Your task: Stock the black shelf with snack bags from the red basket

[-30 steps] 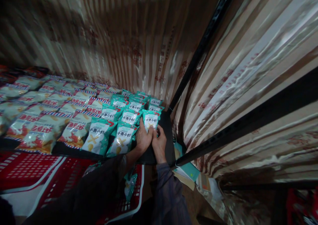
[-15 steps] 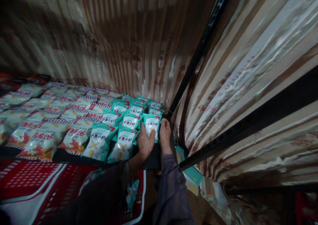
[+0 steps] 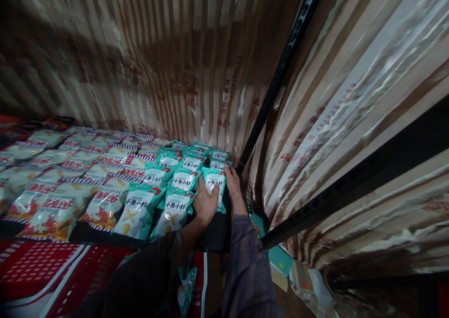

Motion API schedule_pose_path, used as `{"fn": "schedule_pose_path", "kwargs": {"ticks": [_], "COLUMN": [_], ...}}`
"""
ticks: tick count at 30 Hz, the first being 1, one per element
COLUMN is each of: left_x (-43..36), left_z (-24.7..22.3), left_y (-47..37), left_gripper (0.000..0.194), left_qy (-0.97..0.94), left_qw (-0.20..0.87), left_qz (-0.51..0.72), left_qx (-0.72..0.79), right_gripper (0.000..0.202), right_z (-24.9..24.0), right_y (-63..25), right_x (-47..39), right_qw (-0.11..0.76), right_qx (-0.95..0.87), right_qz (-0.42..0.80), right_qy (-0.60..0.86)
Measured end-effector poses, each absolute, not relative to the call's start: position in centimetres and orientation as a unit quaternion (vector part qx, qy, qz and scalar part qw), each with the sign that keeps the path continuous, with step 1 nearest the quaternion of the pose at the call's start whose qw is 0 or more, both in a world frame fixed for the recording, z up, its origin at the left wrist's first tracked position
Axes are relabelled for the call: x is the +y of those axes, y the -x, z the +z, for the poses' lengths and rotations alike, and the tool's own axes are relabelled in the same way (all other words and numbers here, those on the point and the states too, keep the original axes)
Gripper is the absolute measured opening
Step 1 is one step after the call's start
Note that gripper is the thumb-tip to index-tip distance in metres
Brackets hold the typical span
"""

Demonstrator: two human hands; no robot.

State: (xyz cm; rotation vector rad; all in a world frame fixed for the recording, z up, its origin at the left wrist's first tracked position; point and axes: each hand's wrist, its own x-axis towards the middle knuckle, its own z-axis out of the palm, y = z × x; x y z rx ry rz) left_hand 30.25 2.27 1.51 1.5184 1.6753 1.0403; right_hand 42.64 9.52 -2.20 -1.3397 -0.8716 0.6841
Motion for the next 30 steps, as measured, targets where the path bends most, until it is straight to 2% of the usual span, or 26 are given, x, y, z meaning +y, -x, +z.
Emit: {"fn": "schedule_pose_path", "kwargs": {"ticks": [3, 8, 15, 30], "left_x": [2.4, 2.4, 2.4, 1.7], "left_z": [1.4, 1.5, 1.8, 1.3], "left_y": [-30.1, -30.0, -29.9, -29.8], "left_gripper": [0.069, 0.07, 0.068, 0.07], "left_qy": [-0.575, -0.575, -0.588, -0.591], "left_qw": [0.328, 0.344, 0.329, 0.309], "left_qz": [0.398, 0.385, 0.363, 0.354], "left_qx": [0.635, 0.634, 0.644, 0.656], "right_gripper": [0.047, 0.044, 0.049, 0.057], "right_z": [-1.6, -1.1, -1.2, -1.4], "right_y": [-42.4, -41.5, -41.5, -41.8], "right_x": [9.7, 9.7, 10.2, 7.7], "right_qw": [0.612, 0.62, 0.601, 0.62], "right_qx": [-0.384, -0.385, -0.386, -0.383], "right_qz": [0.361, 0.35, 0.386, 0.292], "right_qy": [0.589, 0.587, 0.583, 0.62]}}
